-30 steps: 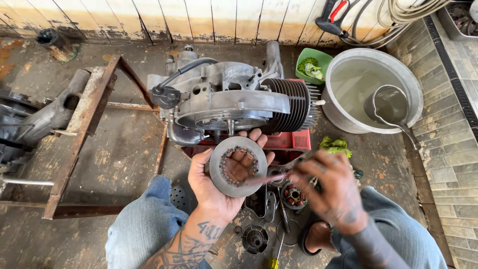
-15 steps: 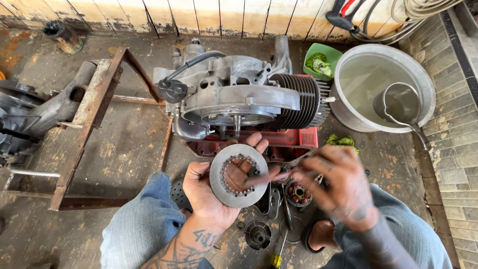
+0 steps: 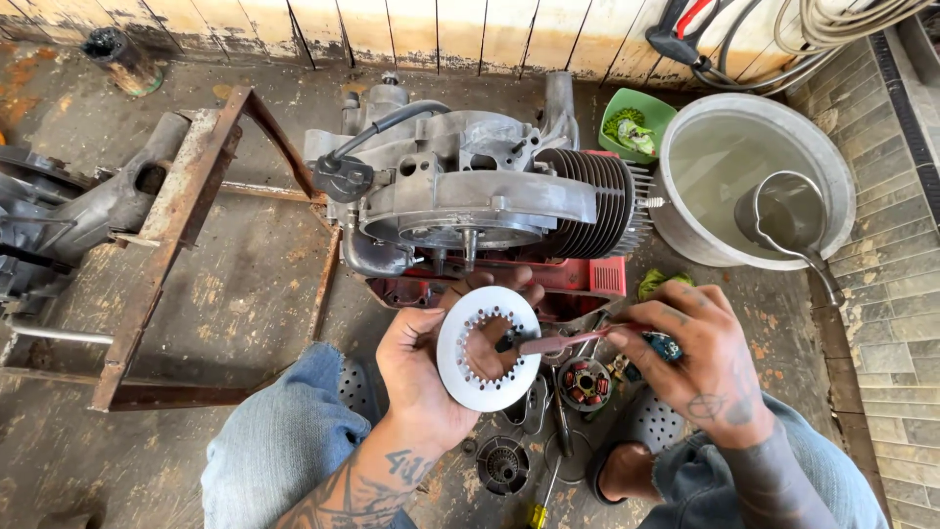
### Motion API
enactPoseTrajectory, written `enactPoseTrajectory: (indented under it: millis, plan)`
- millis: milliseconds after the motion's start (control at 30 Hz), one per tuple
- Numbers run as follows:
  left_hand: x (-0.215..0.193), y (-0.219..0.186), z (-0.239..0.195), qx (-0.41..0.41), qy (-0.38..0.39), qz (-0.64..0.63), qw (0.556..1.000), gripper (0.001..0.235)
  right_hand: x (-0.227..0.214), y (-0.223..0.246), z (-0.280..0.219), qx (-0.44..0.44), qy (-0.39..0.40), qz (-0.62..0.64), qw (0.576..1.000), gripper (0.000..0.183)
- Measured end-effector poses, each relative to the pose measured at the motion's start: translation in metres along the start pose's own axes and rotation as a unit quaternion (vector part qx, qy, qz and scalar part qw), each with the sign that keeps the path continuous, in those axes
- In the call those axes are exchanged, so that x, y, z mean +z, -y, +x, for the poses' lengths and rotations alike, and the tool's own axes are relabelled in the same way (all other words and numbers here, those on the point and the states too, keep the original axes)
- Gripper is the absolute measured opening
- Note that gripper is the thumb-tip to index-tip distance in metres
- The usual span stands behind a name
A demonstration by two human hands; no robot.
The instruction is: Cleaning and assembling motorcycle engine clutch components
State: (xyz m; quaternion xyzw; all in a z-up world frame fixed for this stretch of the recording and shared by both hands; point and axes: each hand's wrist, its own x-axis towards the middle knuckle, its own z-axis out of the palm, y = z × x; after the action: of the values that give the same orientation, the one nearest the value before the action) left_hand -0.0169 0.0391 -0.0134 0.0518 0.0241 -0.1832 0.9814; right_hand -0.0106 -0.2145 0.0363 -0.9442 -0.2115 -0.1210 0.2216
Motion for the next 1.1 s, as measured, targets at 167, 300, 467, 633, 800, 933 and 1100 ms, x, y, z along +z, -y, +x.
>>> enactPoseTrajectory:
  millis: [167, 300, 467, 633, 800, 933, 1100]
  plan:
    - [-0.001, 0.003, 0.006, -0.050, -0.014, -0.008, 0.999, 0.052, 0.011, 0.008, -0.004, -0.089, 0.048, 0.087, 0.991, 0.025]
    - [-0.001, 0.006, 0.007, -0.085, 0.001, -0.032, 0.996, 0.065, 0.012, 0.000, 0.001, -0.084, 0.025, 0.049, 0.995, 0.028]
    - [0.008, 0.008, 0.008, -0.051, 0.026, 0.040, 0.998, 0.074, 0.013, 0.007, 0.002, -0.083, 0.032, 0.074, 0.993, 0.024]
    - [0.015, 0.009, 0.007, -0.052, 0.024, 0.083, 0.995, 0.067, 0.016, 0.016, 0.005, -0.126, 0.036, 0.082, 0.988, 0.024]
    - [0.016, 0.013, 0.006, -0.073, 0.023, 0.031, 0.997, 0.063, 0.020, 0.011, 0.002, -0.058, -0.033, 0.060, 0.996, 0.029]
    - [0.009, 0.015, 0.007, -0.081, -0.014, 0.063, 0.995, 0.068, 0.019, 0.008, 0.003, -0.073, -0.029, 0.049, 0.996, 0.029]
    - [-0.001, 0.023, 0.012, -0.081, 0.018, 0.013, 0.996, 0.061, 0.012, -0.003, 0.005, 0.038, -0.096, 0.062, 0.993, 0.030]
